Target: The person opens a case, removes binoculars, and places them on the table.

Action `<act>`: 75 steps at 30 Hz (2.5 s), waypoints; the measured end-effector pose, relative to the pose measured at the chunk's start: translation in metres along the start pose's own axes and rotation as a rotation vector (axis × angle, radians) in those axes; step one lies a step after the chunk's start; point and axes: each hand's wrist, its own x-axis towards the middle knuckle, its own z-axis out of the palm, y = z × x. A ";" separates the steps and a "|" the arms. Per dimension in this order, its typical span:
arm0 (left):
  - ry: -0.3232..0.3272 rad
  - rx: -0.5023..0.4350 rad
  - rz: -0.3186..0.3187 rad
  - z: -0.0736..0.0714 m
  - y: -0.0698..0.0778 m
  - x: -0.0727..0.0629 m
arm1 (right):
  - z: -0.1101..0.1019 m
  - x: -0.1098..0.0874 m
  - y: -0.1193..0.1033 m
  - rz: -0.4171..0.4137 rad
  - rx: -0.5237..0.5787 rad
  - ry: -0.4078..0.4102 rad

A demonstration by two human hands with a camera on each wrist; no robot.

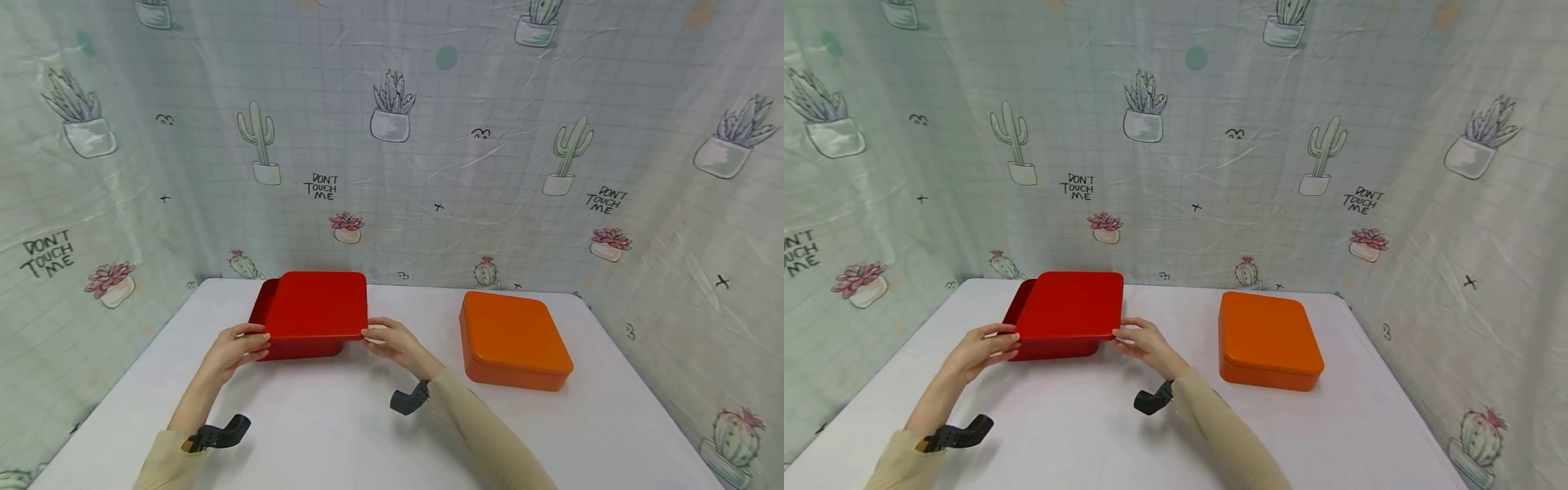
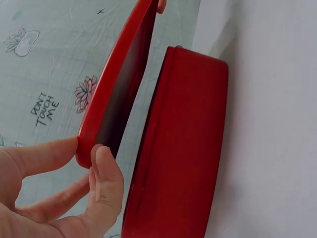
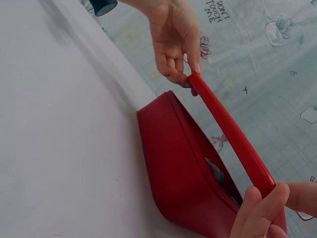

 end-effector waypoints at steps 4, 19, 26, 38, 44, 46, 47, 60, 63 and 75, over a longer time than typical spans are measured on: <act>-0.008 0.002 0.009 0.007 0.000 -0.005 | -0.005 -0.005 0.001 0.005 -0.005 0.026; 0.021 0.039 0.033 0.033 -0.001 -0.013 | -0.027 -0.029 0.006 -0.011 -0.052 0.053; -0.013 -0.045 0.010 0.041 -0.001 -0.012 | -0.039 -0.041 0.008 -0.036 -0.059 0.017; -0.105 -0.121 0.000 0.062 0.005 -0.009 | -0.058 -0.051 0.012 0.013 0.014 0.127; -0.109 -0.127 -0.025 0.073 0.008 -0.005 | -0.070 -0.062 0.013 -0.003 0.016 0.117; -0.126 -0.130 -0.015 0.077 0.008 -0.005 | -0.074 -0.064 0.013 -0.006 0.017 0.123; -0.139 -0.131 -0.007 0.079 0.007 -0.004 | -0.076 -0.065 0.014 -0.008 0.016 0.130; -0.197 -0.153 0.006 0.107 -0.003 0.002 | -0.094 -0.071 0.023 -0.015 -0.010 0.236; -0.198 -0.149 0.003 0.113 -0.003 0.002 | -0.097 -0.073 0.023 -0.011 0.013 0.250; -0.160 -0.179 -0.063 0.129 -0.008 0.012 | -0.102 -0.069 0.024 -0.017 0.037 0.275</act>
